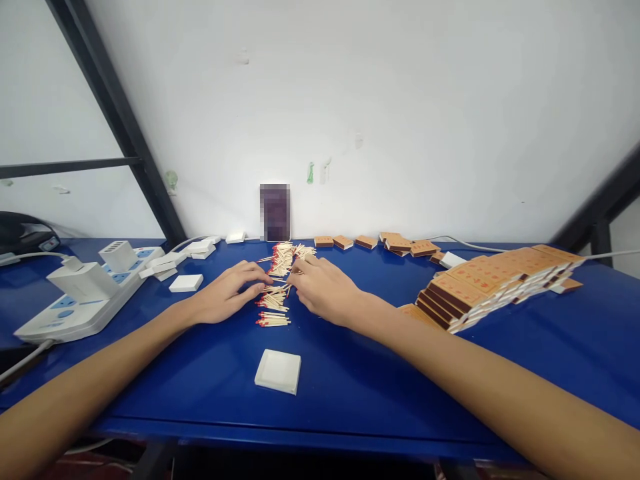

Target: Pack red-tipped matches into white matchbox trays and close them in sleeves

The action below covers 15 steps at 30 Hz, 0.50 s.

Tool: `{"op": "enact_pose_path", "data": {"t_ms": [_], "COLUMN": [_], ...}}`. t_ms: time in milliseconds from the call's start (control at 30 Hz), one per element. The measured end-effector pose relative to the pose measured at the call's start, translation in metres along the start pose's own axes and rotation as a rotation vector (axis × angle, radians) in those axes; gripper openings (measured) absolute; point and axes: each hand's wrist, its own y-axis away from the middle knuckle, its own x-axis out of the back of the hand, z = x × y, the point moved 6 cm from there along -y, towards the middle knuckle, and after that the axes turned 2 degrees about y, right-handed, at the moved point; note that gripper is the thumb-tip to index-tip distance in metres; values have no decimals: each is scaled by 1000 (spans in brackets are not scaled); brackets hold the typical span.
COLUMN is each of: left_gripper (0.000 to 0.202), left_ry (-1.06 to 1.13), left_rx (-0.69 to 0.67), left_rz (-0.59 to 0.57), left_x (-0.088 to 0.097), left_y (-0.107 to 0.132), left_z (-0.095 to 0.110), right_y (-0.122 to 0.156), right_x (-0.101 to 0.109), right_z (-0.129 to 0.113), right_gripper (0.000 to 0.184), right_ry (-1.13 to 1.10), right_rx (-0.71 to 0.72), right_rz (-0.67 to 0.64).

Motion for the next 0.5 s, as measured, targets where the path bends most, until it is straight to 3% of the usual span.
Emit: {"op": "enact_pose_path", "data": {"t_ms": [233, 500], "left_gripper": [36, 30], "left_ry": [-10, -17], "left_rx": [31, -22], "left_rz": [-81, -95], "left_x": [-7, -6], "left_y": [0, 0], "left_z": [-4, 5], "right_y": [-21, -24], "right_x": [-3, -7], "right_z": [-1, 4], "right_gripper": [21, 21], "right_ry": [89, -15], "right_rx": [16, 75], "right_rz": [-128, -138]}}
